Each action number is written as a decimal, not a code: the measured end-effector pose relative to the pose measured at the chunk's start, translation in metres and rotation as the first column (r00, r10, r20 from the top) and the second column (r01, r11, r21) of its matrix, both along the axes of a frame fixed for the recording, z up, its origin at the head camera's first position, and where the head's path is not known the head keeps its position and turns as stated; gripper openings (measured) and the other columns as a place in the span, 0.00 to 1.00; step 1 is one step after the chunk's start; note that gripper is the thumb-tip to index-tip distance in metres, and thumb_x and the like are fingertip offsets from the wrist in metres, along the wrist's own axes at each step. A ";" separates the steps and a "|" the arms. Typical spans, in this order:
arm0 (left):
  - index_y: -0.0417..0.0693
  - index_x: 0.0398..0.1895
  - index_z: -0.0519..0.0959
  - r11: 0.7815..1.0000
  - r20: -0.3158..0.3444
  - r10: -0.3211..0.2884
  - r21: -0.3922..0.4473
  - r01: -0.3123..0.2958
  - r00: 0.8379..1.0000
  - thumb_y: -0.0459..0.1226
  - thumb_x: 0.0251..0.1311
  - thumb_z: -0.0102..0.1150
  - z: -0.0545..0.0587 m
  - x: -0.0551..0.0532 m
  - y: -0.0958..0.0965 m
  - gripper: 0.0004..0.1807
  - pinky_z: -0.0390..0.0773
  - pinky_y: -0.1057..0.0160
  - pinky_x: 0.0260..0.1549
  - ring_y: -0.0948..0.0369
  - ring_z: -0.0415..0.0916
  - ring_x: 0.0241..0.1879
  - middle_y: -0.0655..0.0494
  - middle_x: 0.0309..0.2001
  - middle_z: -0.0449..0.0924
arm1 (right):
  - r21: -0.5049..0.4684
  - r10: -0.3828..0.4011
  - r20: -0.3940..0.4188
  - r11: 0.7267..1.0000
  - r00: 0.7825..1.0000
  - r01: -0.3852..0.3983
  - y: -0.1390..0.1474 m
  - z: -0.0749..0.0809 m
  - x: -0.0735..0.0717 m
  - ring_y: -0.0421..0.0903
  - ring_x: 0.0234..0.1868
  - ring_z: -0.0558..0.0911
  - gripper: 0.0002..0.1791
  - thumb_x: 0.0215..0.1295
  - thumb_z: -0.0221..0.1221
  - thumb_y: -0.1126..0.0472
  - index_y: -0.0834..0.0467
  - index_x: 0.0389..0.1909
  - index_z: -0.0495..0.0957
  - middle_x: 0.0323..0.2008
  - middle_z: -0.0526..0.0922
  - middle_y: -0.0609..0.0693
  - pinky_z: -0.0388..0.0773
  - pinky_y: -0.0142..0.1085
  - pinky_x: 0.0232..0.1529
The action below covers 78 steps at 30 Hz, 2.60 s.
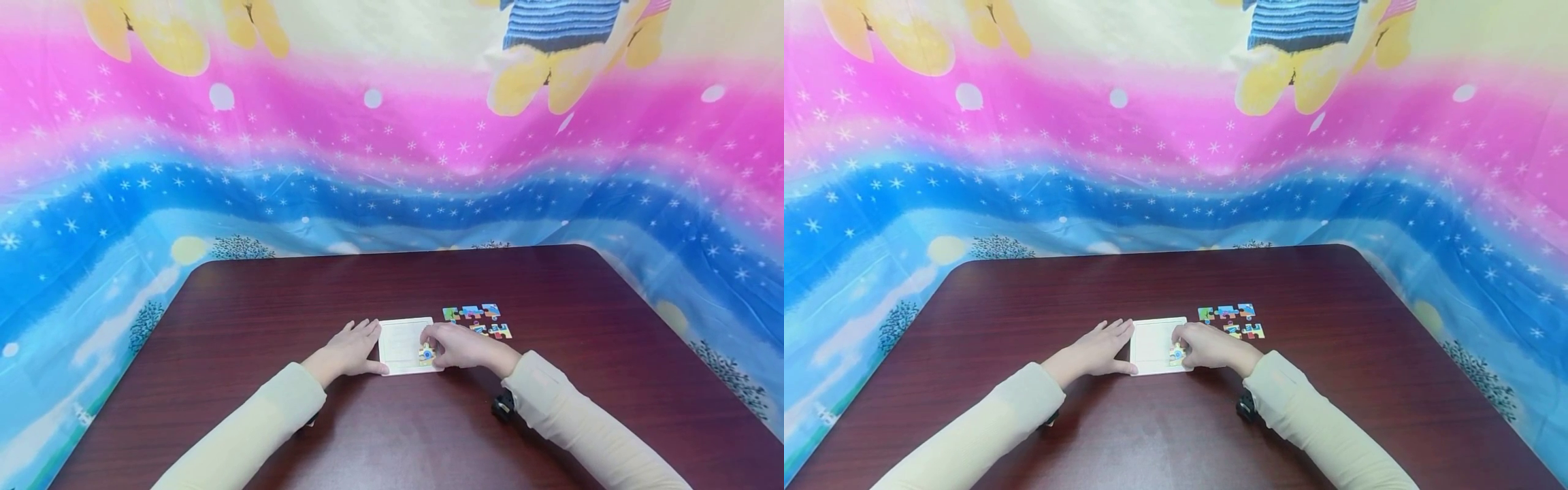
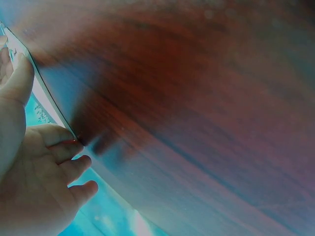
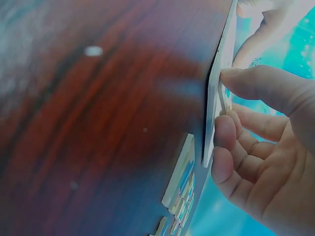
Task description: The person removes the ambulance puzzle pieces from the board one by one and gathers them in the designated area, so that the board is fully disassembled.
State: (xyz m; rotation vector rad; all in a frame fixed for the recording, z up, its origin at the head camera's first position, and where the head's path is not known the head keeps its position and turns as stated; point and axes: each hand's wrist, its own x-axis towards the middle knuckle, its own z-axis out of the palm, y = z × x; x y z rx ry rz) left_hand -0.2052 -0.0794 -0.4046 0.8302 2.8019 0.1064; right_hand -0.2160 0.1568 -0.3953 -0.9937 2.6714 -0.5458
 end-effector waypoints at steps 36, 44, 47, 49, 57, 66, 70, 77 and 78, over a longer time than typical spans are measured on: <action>0.34 0.67 0.56 0.999 0.016 -0.005 0.037 0.004 1.000 0.62 0.54 0.52 -0.001 0.001 -0.002 0.49 0.45 0.51 0.64 0.51 0.47 0.68 0.43 0.68 0.52 | -0.097 -0.009 0.010 0.995 1.000 0.010 0.017 0.003 -0.004 0.41 0.29 0.72 0.18 0.49 0.66 0.66 0.60 0.42 0.74 0.31 0.73 0.44 0.72 0.33 0.30; 0.34 0.68 0.55 1.000 0.017 0.002 0.005 -0.002 1.000 0.59 0.56 0.54 -0.001 0.000 0.000 0.47 0.46 0.52 0.64 0.51 0.47 0.68 0.44 0.69 0.52 | -0.135 -0.022 -0.019 0.991 1.000 0.019 0.045 0.010 -0.005 0.42 0.32 0.75 0.17 0.53 0.63 0.66 0.62 0.44 0.74 0.33 0.75 0.44 0.74 0.33 0.32; 0.35 0.68 0.55 1.000 0.006 -0.001 -0.008 0.001 1.000 0.59 0.56 0.53 -0.002 0.000 0.000 0.47 0.47 0.51 0.64 0.51 0.47 0.68 0.44 0.69 0.52 | -0.144 -0.036 -0.021 0.989 0.999 0.032 0.058 0.012 -0.004 0.42 0.32 0.75 0.17 0.53 0.63 0.67 0.62 0.44 0.74 0.33 0.75 0.45 0.74 0.33 0.32; 0.35 0.68 0.55 1.000 0.001 -0.004 -0.012 0.004 1.000 0.60 0.56 0.53 -0.002 0.000 0.000 0.48 0.48 0.51 0.64 0.51 0.48 0.68 0.44 0.69 0.52 | -0.144 -0.043 -0.028 0.989 0.999 0.039 0.068 0.013 -0.004 0.41 0.32 0.75 0.17 0.53 0.64 0.67 0.62 0.44 0.74 0.34 0.76 0.45 0.75 0.33 0.32; 0.34 0.68 0.55 1.000 -0.006 -0.006 -0.010 0.006 1.000 0.61 0.54 0.53 -0.001 0.000 0.000 0.49 0.48 0.50 0.63 0.50 0.48 0.68 0.44 0.68 0.52 | -0.097 -0.127 -0.035 0.988 0.991 0.123 0.109 0.011 -0.002 0.39 0.28 0.72 0.17 0.52 0.66 0.64 0.61 0.44 0.75 0.32 0.74 0.44 0.73 0.33 0.27; 0.35 0.68 0.55 1.000 0.000 -0.004 -0.023 0.004 1.000 0.60 0.55 0.53 0.000 0.001 0.001 0.48 0.48 0.51 0.64 0.50 0.48 0.68 0.44 0.69 0.52 | -0.068 -0.193 0.026 0.979 0.981 0.195 0.142 0.003 0.005 0.40 0.26 0.71 0.18 0.54 0.65 0.64 0.61 0.45 0.75 0.32 0.73 0.45 0.71 0.34 0.25; 0.35 0.68 0.55 1.000 0.009 0.000 -0.025 0.000 1.000 0.60 0.56 0.53 0.001 0.001 0.000 0.47 0.47 0.51 0.64 0.51 0.47 0.68 0.44 0.69 0.52 | -0.042 -0.198 0.036 0.979 0.979 0.200 0.146 0.001 0.006 0.41 0.27 0.70 0.16 0.53 0.65 0.65 0.60 0.44 0.75 0.32 0.73 0.46 0.71 0.34 0.26; 0.34 0.68 0.55 1.000 0.021 0.001 -0.009 -0.001 1.000 0.59 0.56 0.53 0.002 0.002 0.000 0.47 0.48 0.51 0.64 0.50 0.47 0.68 0.44 0.69 0.52 | -0.020 -0.204 0.063 0.978 0.977 0.206 0.147 -0.003 0.007 0.42 0.25 0.69 0.16 0.52 0.65 0.66 0.60 0.43 0.75 0.32 0.72 0.47 0.70 0.34 0.25; 0.34 0.68 0.55 1.000 0.022 0.001 -0.006 -0.001 1.000 0.59 0.56 0.53 0.002 0.002 0.000 0.47 0.48 0.51 0.64 0.50 0.47 0.68 0.44 0.69 0.52 | -0.017 -0.203 0.063 0.979 0.977 0.204 0.147 -0.003 0.007 0.42 0.25 0.69 0.16 0.52 0.65 0.66 0.60 0.42 0.76 0.32 0.72 0.47 0.70 0.33 0.25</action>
